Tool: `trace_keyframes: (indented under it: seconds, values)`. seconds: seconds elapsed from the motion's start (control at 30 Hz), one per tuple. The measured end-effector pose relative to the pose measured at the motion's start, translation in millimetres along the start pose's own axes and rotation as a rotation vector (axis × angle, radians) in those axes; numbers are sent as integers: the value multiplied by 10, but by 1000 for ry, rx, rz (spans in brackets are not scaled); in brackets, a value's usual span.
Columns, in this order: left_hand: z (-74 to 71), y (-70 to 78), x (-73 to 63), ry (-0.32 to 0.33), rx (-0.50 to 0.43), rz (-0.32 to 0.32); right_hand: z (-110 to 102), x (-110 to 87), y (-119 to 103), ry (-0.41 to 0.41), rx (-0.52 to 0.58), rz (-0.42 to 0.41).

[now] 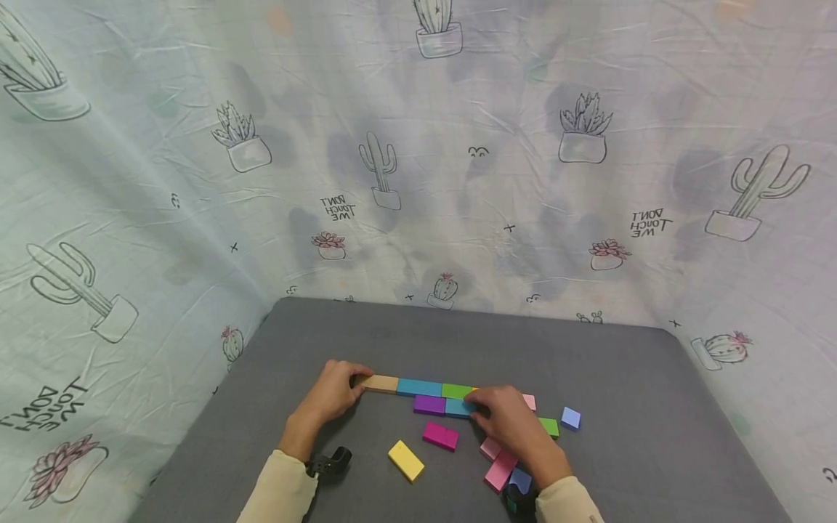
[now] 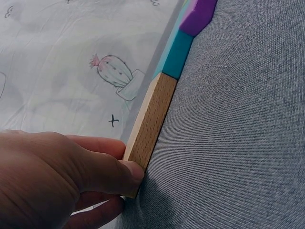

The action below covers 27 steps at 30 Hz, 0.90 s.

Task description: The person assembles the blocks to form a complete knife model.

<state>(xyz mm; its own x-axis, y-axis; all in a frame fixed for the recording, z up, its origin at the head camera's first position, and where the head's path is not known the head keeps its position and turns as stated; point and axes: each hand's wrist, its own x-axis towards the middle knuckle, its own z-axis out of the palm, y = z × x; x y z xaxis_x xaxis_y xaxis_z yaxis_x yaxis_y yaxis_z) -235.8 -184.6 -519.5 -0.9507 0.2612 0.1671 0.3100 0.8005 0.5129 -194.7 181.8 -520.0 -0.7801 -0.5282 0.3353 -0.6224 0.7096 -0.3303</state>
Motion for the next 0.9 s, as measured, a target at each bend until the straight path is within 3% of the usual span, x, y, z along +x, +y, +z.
trace_keyframes:
  seconds: [0.57,0.9]
  values:
    - [-1,-1,-1,-1,-10,-3,-24,56,-124,-61,-45,98]
    - [-6,6,5,-1,-2,3,-33,66,-111,-74,-26,106]
